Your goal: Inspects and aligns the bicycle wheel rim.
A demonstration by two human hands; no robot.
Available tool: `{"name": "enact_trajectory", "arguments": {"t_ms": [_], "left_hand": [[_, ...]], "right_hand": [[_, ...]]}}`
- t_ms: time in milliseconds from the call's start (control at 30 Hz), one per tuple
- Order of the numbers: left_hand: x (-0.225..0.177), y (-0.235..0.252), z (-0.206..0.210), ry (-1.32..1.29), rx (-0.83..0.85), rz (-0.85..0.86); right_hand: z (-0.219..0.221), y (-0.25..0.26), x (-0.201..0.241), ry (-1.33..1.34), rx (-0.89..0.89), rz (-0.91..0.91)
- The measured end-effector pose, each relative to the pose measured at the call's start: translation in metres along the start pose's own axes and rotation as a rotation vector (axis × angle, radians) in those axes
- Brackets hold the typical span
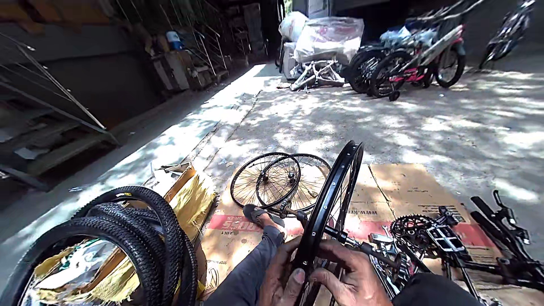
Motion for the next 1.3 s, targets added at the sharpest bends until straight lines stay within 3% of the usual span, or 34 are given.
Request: {"name": "enact_trajectory", "arguments": {"t_ms": [133, 233, 333, 500, 567, 633, 733, 800, 933, 1033, 1133, 1233, 1300], "left_hand": [[-0.007, 0.015, 0.010, 0.005, -0.121, -0.001], [-0.020, 0.015, 0.010, 0.098, -0.219, -0.027], [-0.032, 0.015, 0.011, 0.061, -0.179, -0.092], [-0.011, 0.025, 0.007, -0.258, 0.237, -0.080], [-0.011, 0.022, 0.010, -0.279, 0.195, -0.099], [-0.011, 0.017, 0.014, -0.268, 0.159, -0.094], [-0.009, 0.013, 0.016, -0.237, 0.130, -0.067], [-0.007, 0.012, 0.011, -0.213, 0.111, -0.062], [-0.019, 0.015, 0.006, -0.168, 0.104, -0.065], [-0.028, 0.031, 0.006, -0.006, 0.071, -0.087], [-0.024, 0.051, 0.009, 0.071, 0.108, -0.087], [-0.023, 0.061, 0.011, 0.053, 0.138, -0.092], [-0.023, 0.057, 0.013, 0.017, 0.140, -0.080]], "right_hand": [[0.014, 0.020, -0.005, -0.258, -0.388, -0.115], [0.022, 0.022, -0.006, -0.101, -0.546, -0.091], [0.023, 0.004, -0.006, 0.028, -0.502, -0.100], [0.022, -0.015, -0.003, -0.008, -0.358, -0.042], [0.000, -0.001, 0.005, 0.099, -0.214, 0.093], [-0.011, 0.014, 0.011, 0.159, -0.182, 0.184], [0.007, 0.015, 0.003, -0.047, -0.376, 0.030], [0.013, 0.013, -0.001, -0.111, -0.402, -0.060], [0.006, -0.001, 0.002, -0.207, -0.165, -0.138], [0.001, -0.009, 0.004, -0.223, -0.014, 0.020], [-0.007, -0.009, 0.002, -0.011, 0.088, 0.252], [-0.019, -0.014, -0.001, 0.200, 0.057, 0.172], [-0.030, -0.013, 0.000, 0.097, -0.060, 0.101]]}}
Point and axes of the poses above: each hand's wrist, its own y-axis towards the middle knuckle, its own z-axis out of the palm, x = y × z, the point moved 3 cm from there along y, towards the middle knuckle, and after that the axes turned 4 degrees about y, right-handed, at the moved point
